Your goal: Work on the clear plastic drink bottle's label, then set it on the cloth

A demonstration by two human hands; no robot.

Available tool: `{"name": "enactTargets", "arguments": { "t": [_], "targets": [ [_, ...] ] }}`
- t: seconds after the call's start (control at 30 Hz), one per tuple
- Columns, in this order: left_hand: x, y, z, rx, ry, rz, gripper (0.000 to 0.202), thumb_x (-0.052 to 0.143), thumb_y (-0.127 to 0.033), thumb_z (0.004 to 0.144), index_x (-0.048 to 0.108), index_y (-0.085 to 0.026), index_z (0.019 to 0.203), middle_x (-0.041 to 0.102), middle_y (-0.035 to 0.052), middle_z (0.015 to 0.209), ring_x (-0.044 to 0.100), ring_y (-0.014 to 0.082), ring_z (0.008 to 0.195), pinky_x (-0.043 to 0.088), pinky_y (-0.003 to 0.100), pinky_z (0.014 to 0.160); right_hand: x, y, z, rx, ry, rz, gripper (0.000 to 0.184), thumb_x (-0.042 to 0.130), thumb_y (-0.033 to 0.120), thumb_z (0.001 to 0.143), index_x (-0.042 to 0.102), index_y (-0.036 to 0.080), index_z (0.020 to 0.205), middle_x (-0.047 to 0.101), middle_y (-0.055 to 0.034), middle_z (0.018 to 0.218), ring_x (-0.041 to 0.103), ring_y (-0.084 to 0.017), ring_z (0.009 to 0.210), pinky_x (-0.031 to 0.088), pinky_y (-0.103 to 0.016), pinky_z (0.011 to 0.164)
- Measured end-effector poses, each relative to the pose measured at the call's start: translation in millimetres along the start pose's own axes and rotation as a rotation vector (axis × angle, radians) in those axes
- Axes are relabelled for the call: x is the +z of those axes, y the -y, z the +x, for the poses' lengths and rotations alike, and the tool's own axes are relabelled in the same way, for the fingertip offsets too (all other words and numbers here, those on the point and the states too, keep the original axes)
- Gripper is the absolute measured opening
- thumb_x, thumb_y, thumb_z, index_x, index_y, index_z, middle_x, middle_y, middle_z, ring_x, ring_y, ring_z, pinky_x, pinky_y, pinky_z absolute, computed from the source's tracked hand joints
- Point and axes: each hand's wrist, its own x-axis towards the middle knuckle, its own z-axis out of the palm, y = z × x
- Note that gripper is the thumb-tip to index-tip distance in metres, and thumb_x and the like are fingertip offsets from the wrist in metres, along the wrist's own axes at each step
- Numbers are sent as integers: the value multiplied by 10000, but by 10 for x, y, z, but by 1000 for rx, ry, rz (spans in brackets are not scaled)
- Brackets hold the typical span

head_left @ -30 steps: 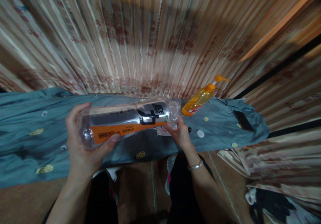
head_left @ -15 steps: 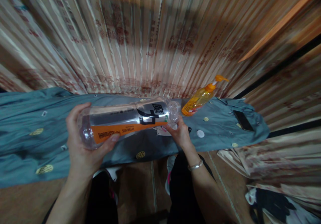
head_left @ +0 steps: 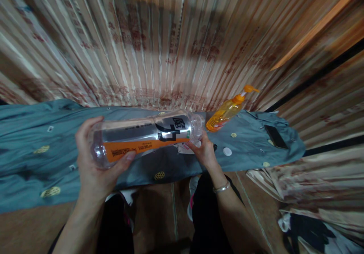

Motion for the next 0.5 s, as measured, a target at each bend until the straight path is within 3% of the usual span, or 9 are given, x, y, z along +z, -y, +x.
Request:
{"name": "enactTargets", "arguments": {
  "t": [0.5],
  "targets": [
    [1, -5, -8, 4, 6, 33, 914, 868, -392, 496, 510, -331, 1335, 553, 10, 1201, 541, 194, 1042, 410, 348, 901, 2, -3, -1, 6, 6, -26, 535, 747, 419, 722, 544, 193, 1163, 756, -95, 944, 720, -288, 867, 545, -356, 700]
  ]
}}
